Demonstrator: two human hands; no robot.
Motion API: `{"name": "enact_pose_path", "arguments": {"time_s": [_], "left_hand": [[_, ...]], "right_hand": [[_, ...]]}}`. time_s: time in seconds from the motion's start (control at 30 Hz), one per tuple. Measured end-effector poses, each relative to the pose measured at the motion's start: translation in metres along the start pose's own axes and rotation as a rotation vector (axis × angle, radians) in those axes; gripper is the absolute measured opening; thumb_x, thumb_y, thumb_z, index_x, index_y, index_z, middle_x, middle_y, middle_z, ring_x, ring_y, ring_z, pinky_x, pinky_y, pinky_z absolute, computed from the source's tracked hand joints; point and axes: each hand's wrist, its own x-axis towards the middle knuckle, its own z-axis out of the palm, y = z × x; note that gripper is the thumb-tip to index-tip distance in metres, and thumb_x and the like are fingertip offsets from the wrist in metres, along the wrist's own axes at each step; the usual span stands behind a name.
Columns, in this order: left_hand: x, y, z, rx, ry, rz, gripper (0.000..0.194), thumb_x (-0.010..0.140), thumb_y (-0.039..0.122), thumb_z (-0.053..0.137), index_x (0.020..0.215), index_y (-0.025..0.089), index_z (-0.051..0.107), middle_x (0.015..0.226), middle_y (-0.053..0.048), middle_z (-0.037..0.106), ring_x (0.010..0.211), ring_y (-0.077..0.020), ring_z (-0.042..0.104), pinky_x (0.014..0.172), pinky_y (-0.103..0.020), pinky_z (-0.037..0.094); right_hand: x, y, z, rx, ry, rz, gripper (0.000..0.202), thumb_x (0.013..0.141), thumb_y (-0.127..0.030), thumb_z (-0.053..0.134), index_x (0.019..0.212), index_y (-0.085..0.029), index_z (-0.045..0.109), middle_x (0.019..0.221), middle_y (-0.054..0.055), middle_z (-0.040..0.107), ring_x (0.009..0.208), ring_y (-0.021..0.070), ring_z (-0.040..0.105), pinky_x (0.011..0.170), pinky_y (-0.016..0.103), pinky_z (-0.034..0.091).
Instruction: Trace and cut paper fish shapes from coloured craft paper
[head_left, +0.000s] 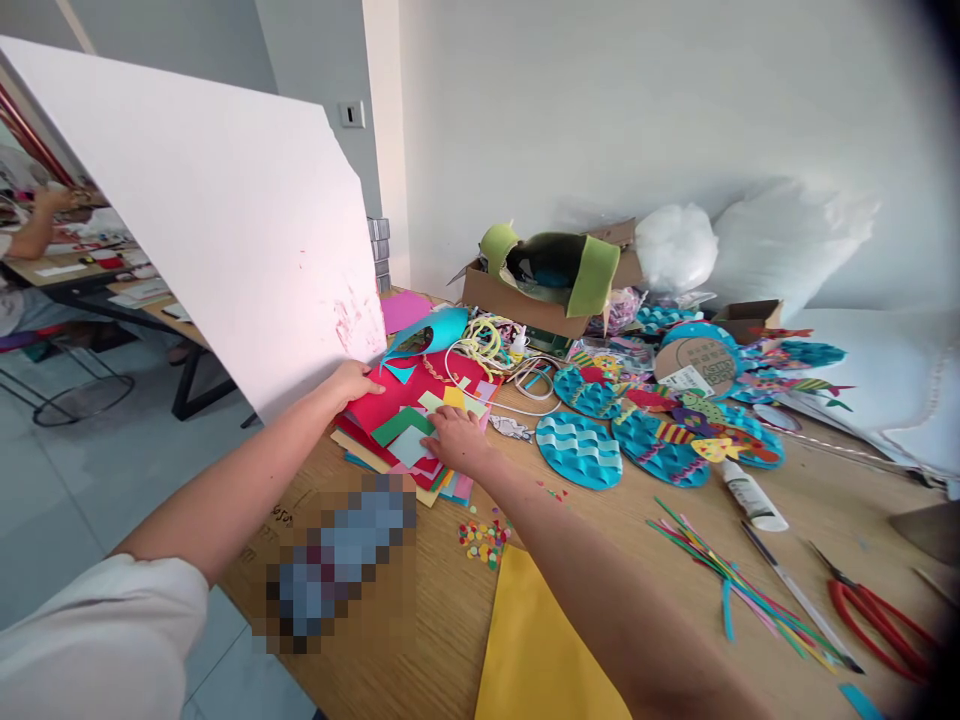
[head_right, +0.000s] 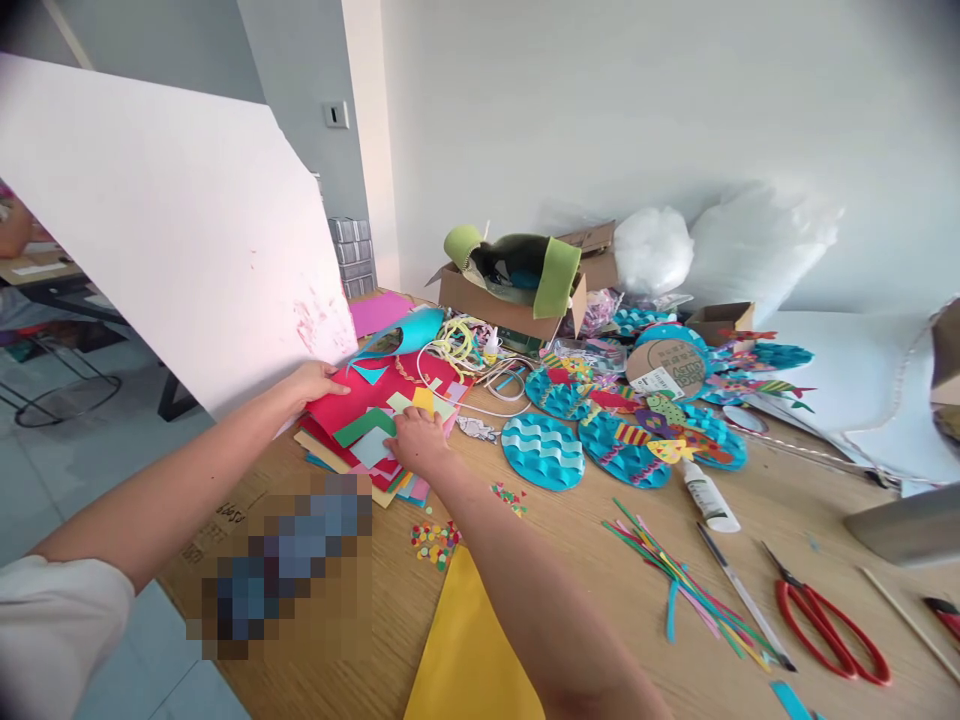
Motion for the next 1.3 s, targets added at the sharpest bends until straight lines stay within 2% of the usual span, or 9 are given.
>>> {"name": "enact_pose_path", "arguments": {"time_s": [0.1,0.2,0.27,0.53,0.8,0.87,1.03,1.13,1.3], "left_hand": [[-0.003,-0.003,-0.005,0.063,-0.027,-0.061,0.028,0.090,0.038,0.060,0.103,0.014,0.064,0.098,-0.005,0.067,0.084,-0.0176,0.065,0.074,-0.034,0.055],[-0.010,-0.001,-0.014,0.144,0.042,-0.076,0.024,0.083,0.040,0.064,0.082,0.017,0.070,0.078,-0.004,0.070,0.078,-0.0224,0.068,0.065,-0.029,0.049],[-0.014,0.003,-0.022,0.196,0.099,-0.064,0.022,0.081,0.039,0.061,0.078,0.019,0.071,0.075,-0.006,0.072,0.081,-0.0265,0.069,0.062,-0.029,0.047],[-0.042,0.032,-0.052,0.382,0.224,0.023,0.032,0.087,0.030,0.046,0.095,0.017,0.074,0.095,-0.015,0.074,0.093,-0.0330,0.067,0.074,-0.036,0.047],[-0.067,0.054,-0.058,0.461,0.399,0.106,0.045,0.094,0.026,0.030,0.120,0.015,0.067,0.123,-0.016,0.065,0.103,-0.0346,0.063,0.077,-0.042,0.047],[-0.068,0.055,-0.063,0.452,0.458,0.116,0.044,0.093,0.025,0.033,0.119,0.015,0.067,0.117,-0.016,0.067,0.105,-0.0336,0.062,0.077,-0.040,0.047],[-0.076,0.058,-0.099,0.307,0.491,0.041,0.037,0.089,0.031,0.041,0.096,0.015,0.073,0.089,-0.011,0.074,0.086,-0.0281,0.066,0.074,-0.035,0.046],[-0.087,0.059,-0.130,0.248,0.545,0.040,0.039,0.088,0.034,0.043,0.100,0.012,0.072,0.086,-0.009,0.072,0.085,-0.0256,0.064,0.075,-0.034,0.046],[-0.115,0.055,-0.164,-0.188,0.656,0.031,0.042,0.083,0.037,0.054,0.109,0.007,0.069,0.082,-0.003,0.068,0.075,-0.0180,0.062,0.078,-0.038,0.051]], "right_hand": [[0.000,0.000,0.000,0.008,-0.001,0.006,0.042,0.091,-0.039,0.054,0.128,-0.019,0.056,0.135,0.015,0.053,0.129,0.0302,0.044,0.108,0.053,0.027],[0.000,0.000,0.000,0.017,-0.003,0.008,0.043,0.091,-0.039,0.055,0.129,-0.019,0.055,0.137,0.015,0.052,0.129,0.0298,0.043,0.108,0.051,0.027],[0.000,-0.001,0.000,0.023,0.001,0.015,0.046,0.091,-0.038,0.055,0.132,-0.017,0.053,0.138,0.016,0.050,0.130,0.0297,0.043,0.108,0.051,0.028],[0.003,-0.002,-0.002,0.033,-0.002,0.038,0.046,0.091,-0.040,0.053,0.130,-0.017,0.054,0.139,0.016,0.050,0.131,0.0316,0.042,0.107,0.051,0.029],[0.004,-0.003,-0.002,0.040,-0.005,0.042,0.046,0.090,-0.038,0.054,0.130,-0.016,0.055,0.140,0.017,0.049,0.131,0.0329,0.042,0.108,0.053,0.029],[0.004,-0.002,-0.002,0.050,-0.008,0.040,0.046,0.090,-0.038,0.055,0.130,-0.017,0.055,0.141,0.017,0.048,0.132,0.0329,0.041,0.109,0.054,0.027],[0.004,0.000,0.002,0.094,-0.002,0.042,0.047,0.088,-0.036,0.059,0.130,-0.016,0.056,0.142,0.017,0.048,0.134,0.0334,0.039,0.110,0.056,0.025],[0.004,-0.001,0.001,0.148,0.027,0.050,0.042,0.088,-0.032,0.060,0.127,-0.017,0.058,0.140,0.017,0.050,0.133,0.0325,0.041,0.110,0.054,0.025],[0.004,0.002,-0.026,0.319,0.143,0.106,0.036,0.097,-0.030,0.043,0.125,-0.017,0.060,0.133,0.014,0.058,0.125,0.0254,0.052,0.104,0.039,0.038]]}}
